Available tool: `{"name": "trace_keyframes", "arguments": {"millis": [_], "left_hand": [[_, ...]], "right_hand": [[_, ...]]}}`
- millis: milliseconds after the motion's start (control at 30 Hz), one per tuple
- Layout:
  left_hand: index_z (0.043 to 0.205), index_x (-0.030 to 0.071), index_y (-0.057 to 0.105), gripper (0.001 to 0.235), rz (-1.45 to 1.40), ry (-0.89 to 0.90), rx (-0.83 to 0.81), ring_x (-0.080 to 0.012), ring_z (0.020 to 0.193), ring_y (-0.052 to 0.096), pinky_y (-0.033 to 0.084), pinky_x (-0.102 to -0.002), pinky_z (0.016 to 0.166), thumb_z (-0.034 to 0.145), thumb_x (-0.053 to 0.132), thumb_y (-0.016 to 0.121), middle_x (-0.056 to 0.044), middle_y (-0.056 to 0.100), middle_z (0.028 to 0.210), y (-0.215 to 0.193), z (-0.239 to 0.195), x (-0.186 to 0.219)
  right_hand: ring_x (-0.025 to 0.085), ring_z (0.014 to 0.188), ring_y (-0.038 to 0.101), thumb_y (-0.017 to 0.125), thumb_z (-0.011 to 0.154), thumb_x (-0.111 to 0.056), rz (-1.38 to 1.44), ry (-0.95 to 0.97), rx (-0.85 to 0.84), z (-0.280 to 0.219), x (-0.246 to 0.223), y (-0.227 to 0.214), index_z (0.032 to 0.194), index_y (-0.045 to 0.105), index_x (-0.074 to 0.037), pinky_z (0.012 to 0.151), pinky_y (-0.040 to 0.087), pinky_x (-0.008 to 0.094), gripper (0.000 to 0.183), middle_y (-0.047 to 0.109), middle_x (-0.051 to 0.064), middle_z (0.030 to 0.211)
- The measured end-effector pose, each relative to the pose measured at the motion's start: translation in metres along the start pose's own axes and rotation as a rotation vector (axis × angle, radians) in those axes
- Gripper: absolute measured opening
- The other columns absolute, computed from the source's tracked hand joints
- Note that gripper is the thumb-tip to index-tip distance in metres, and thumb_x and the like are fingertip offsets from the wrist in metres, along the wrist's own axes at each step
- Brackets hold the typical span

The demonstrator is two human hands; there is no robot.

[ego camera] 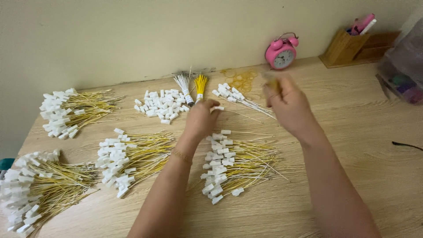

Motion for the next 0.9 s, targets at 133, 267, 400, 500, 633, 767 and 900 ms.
{"name": "trace_keyframes", "arguments": {"millis": [133, 267, 400, 500, 633, 767, 900], "left_hand": [[0.121, 0.016, 0.072, 0.036, 0.181, 0.045, 0.013, -0.0329, 0.102, 0.066, 0.055, -0.045, 0.085, 0.085, 0.021, 0.073, -0.013, 0.061, 0.136, 0.024, 0.030, -0.010], [0.118, 0.019, 0.074, 0.025, 0.310, 0.027, -0.085, -0.0276, 0.109, 0.068, 0.058, -0.040, 0.092, 0.095, 0.024, 0.069, -0.010, 0.066, 0.127, 0.030, 0.029, -0.007], [0.117, 0.014, 0.074, 0.021, 0.033, 0.048, -0.053, -0.0241, 0.100, 0.072, 0.058, -0.038, 0.088, 0.099, 0.024, 0.071, -0.008, 0.077, 0.109, 0.014, 0.017, -0.013], [0.113, 0.009, 0.072, 0.019, -0.504, -0.003, -0.081, -0.0132, 0.095, 0.073, 0.060, -0.029, 0.084, 0.095, 0.015, 0.073, -0.003, 0.076, 0.100, -0.025, -0.012, 0.014], [0.113, 0.006, 0.072, 0.020, -0.895, -0.032, -0.176, -0.0149, 0.093, 0.071, 0.060, -0.030, 0.082, 0.094, 0.009, 0.071, -0.005, 0.075, 0.099, -0.034, -0.031, 0.017], [0.114, 0.004, 0.071, 0.021, -1.199, -0.036, -0.223, -0.0160, 0.095, 0.073, 0.062, -0.032, 0.084, 0.093, 0.006, 0.071, -0.005, 0.074, 0.101, -0.036, -0.043, 0.025], [0.114, 0.004, 0.071, 0.020, -1.262, -0.043, -0.235, -0.0160, 0.094, 0.073, 0.061, -0.031, 0.082, 0.094, 0.008, 0.070, -0.006, 0.074, 0.101, -0.030, -0.045, 0.028]], "right_hand": [[0.013, 0.068, 0.052, 0.064, 0.101, -0.030, -0.059, 0.003, -0.080, -0.003, 0.000, 0.014, 0.098, 0.065, -0.004, 0.058, 0.045, 0.032, 0.026, 0.058, 0.004, 0.081], [0.010, 0.063, 0.048, 0.067, 0.097, -0.028, -0.039, 0.015, -0.168, -0.006, -0.003, 0.024, 0.095, 0.066, -0.003, 0.056, 0.043, 0.031, 0.025, 0.056, 0.002, 0.072], [0.009, 0.061, 0.049, 0.067, 0.095, -0.028, -0.055, 0.104, -0.234, -0.016, -0.024, 0.027, 0.103, 0.072, -0.008, 0.055, 0.041, 0.030, 0.022, 0.059, -0.001, 0.071], [0.011, 0.059, 0.050, 0.070, 0.092, -0.026, -0.089, 0.124, -0.223, -0.024, -0.037, 0.025, 0.105, 0.073, -0.007, 0.053, 0.041, 0.032, 0.023, 0.062, 0.002, 0.070], [0.009, 0.060, 0.053, 0.071, 0.090, -0.024, -0.048, 0.035, -0.202, -0.031, -0.050, 0.023, 0.100, 0.074, -0.004, 0.053, 0.044, 0.030, 0.022, 0.064, 0.001, 0.073], [0.009, 0.060, 0.056, 0.072, 0.090, -0.024, -0.133, -0.021, -0.191, -0.034, -0.055, 0.023, 0.101, 0.074, -0.005, 0.053, 0.045, 0.029, 0.022, 0.065, 0.001, 0.076], [0.010, 0.061, 0.056, 0.073, 0.088, -0.023, -0.092, -0.020, -0.181, -0.035, -0.055, 0.022, 0.102, 0.075, -0.006, 0.052, 0.045, 0.030, 0.022, 0.066, 0.001, 0.077]]}}
Point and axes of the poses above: each hand's wrist, its own z-axis towards the middle knuckle, its own y-axis out of the palm, x = y × z, the point moved 4 cm from there along z, towards the middle knuckle
